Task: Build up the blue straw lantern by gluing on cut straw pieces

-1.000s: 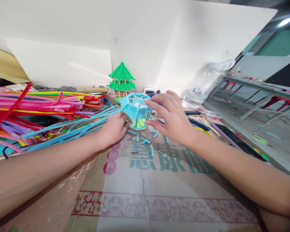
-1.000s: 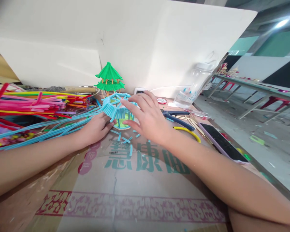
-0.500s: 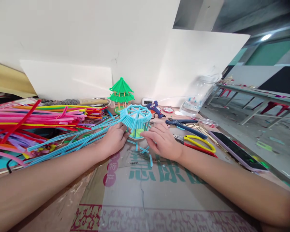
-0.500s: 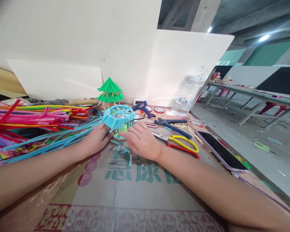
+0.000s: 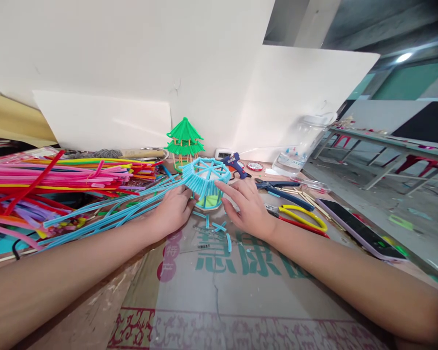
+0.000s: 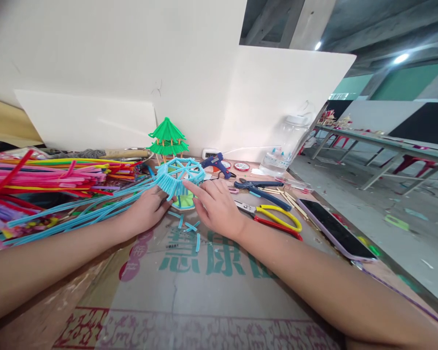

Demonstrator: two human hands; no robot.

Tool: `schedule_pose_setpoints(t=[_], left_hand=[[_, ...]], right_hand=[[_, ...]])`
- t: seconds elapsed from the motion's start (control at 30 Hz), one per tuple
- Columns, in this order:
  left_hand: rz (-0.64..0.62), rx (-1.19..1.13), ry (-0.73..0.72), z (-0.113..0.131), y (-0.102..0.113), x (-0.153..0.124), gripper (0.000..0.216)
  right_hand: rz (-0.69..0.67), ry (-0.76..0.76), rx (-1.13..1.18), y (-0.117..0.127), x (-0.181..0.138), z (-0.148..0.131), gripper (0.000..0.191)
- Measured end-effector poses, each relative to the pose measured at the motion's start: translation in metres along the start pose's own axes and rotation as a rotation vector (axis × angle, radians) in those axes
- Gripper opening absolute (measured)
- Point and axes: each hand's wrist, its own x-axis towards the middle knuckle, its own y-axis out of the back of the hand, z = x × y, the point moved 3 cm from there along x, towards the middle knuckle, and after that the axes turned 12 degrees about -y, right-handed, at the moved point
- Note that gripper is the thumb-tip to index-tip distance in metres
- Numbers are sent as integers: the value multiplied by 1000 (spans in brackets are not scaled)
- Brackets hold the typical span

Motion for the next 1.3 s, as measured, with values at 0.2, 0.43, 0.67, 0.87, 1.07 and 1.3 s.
schedule_pose_setpoints(t=[0.2,0.43,0.67,0.87,1.07,1.3], left_hand=[[-5,4,-7,-2,-2,0,20],[-15,7,-11,-2,-1,0,25],[19,-8,-30,0,0,1,22],[18,-17,-21,0,0,1,22],[24,-31,-20,1,2,1,21],[44,-65,-18,3,5,2,21]], right_hand=[[-22,0,-24,-2,1,2,57],[-41,-3,-20,-3,0,-1,50],[-59,-18,-25,-4,-1,0,48],[-65,-15,-32,-4,-1,0,47],[-61,-11,-36,-4,-1,-1,46],[-50,-14,-8,-3,-1,-1,48]])
